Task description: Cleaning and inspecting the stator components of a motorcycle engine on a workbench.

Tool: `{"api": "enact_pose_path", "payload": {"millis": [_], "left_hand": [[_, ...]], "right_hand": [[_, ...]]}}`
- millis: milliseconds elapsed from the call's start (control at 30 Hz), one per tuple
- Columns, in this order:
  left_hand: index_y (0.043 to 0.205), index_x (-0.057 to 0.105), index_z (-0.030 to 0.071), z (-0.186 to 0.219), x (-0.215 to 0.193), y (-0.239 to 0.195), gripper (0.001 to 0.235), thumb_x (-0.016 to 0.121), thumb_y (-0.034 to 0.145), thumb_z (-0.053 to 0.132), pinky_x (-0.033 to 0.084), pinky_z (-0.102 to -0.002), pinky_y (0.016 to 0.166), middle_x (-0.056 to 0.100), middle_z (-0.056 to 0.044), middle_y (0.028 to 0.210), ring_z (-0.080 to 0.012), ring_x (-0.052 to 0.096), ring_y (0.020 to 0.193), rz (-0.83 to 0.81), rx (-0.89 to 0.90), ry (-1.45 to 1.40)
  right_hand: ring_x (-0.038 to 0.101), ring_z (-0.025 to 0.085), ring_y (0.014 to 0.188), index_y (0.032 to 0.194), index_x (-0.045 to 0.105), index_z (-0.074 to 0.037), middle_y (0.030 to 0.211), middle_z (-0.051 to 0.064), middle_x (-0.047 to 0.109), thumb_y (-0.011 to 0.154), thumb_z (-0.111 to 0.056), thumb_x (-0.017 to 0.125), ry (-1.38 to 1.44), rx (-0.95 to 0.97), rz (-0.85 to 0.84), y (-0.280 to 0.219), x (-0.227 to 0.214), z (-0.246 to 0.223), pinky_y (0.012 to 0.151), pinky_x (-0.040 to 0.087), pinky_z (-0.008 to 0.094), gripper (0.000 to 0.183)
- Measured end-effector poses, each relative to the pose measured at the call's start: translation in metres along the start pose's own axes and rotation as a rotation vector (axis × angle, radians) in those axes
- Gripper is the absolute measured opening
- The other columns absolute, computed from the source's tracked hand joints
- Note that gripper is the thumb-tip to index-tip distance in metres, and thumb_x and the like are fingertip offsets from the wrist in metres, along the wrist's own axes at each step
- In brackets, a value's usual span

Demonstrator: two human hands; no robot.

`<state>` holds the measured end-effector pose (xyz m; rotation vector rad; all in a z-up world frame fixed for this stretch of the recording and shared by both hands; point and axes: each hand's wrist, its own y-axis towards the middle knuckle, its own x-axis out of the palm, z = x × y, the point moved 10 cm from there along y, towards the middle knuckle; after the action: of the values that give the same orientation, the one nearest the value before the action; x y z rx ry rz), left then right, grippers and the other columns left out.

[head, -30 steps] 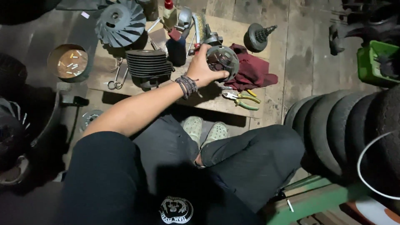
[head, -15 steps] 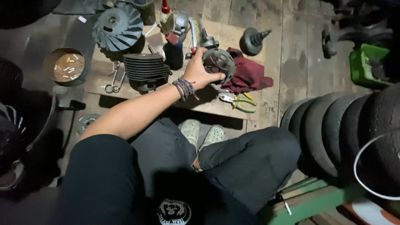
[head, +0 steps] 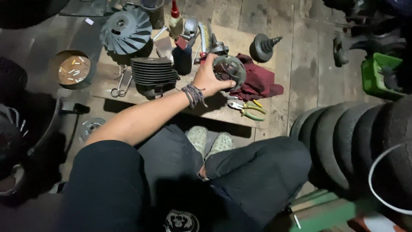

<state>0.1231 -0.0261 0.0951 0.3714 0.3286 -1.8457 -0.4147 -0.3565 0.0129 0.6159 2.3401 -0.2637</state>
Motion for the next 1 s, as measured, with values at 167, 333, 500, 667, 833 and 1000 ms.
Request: {"api": "enact_pose_path", "payload": {"millis": [167, 333, 500, 667, 833, 1000], "left_hand": [[0.127, 0.050, 0.016, 0.012, 0.003, 0.009, 0.089, 0.099, 0.057, 0.040, 0.052, -0.053, 0.104, 0.071, -0.019, 0.119, -0.0429, 0.066, 0.118, 0.026, 0.119, -0.073], [0.119, 0.052, 0.015, 0.018, -0.008, 0.001, 0.079, 0.092, 0.055, 0.040, 0.054, -0.034, 0.092, 0.073, -0.008, 0.112, -0.0223, 0.070, 0.103, 0.094, 0.160, -0.033], [0.131, 0.049, 0.014, 0.025, -0.001, 0.001, 0.090, 0.093, 0.057, 0.039, 0.054, -0.045, 0.099, 0.069, -0.017, 0.122, -0.0348, 0.067, 0.114, 0.115, 0.035, -0.109], [0.133, 0.051, 0.014, -0.010, 0.007, -0.005, 0.090, 0.096, 0.058, 0.034, 0.057, -0.048, 0.098, 0.069, -0.020, 0.119, -0.0378, 0.067, 0.115, 0.299, -0.058, -0.335], [0.127, 0.054, 0.015, -0.015, 0.005, -0.017, 0.084, 0.095, 0.056, 0.031, 0.055, -0.050, 0.093, 0.070, -0.021, 0.114, -0.0394, 0.067, 0.112, 0.349, -0.131, -0.365], [0.126, 0.055, 0.017, -0.021, 0.006, -0.014, 0.085, 0.095, 0.054, 0.033, 0.057, -0.046, 0.092, 0.072, -0.015, 0.112, -0.0341, 0.070, 0.110, 0.348, -0.199, -0.359]], "right_hand": [[0.076, 0.023, 0.090, 0.126, 0.076, -0.033, 0.103, 0.000, 0.079, 0.109, -0.050, 0.056, -0.090, -0.024, 0.008, 0.046, -0.019, -0.003, 0.084, 0.046, 0.046, 0.032], [0.077, 0.023, 0.092, 0.127, 0.076, -0.034, 0.105, -0.001, 0.081, 0.109, -0.051, 0.056, -0.226, -0.062, 0.101, 0.161, -0.087, -0.015, 0.086, 0.046, 0.046, 0.032], [0.067, 0.029, 0.120, 0.131, 0.069, -0.013, 0.128, 0.011, 0.075, 0.085, -0.060, 0.061, 0.223, 0.774, 0.367, 0.325, -0.290, 0.058, 0.099, 0.050, 0.045, 0.066], [0.073, 0.036, 0.110, 0.110, 0.078, -0.014, 0.109, 0.012, 0.080, 0.081, -0.067, 0.071, -0.301, 1.167, 0.323, 0.317, -0.324, 0.254, 0.091, 0.058, 0.051, 0.061], [0.067, 0.037, 0.115, 0.116, 0.077, -0.015, 0.115, 0.014, 0.070, 0.087, -0.043, 0.073, -0.548, 1.040, 0.534, 0.329, -0.312, 0.297, 0.090, 0.060, 0.048, 0.041], [0.067, 0.036, 0.108, 0.096, 0.074, -0.008, 0.100, 0.012, 0.070, 0.084, -0.024, 0.081, -0.354, 0.712, 0.911, 0.313, -0.349, 0.260, 0.092, 0.055, 0.043, 0.022]]}}
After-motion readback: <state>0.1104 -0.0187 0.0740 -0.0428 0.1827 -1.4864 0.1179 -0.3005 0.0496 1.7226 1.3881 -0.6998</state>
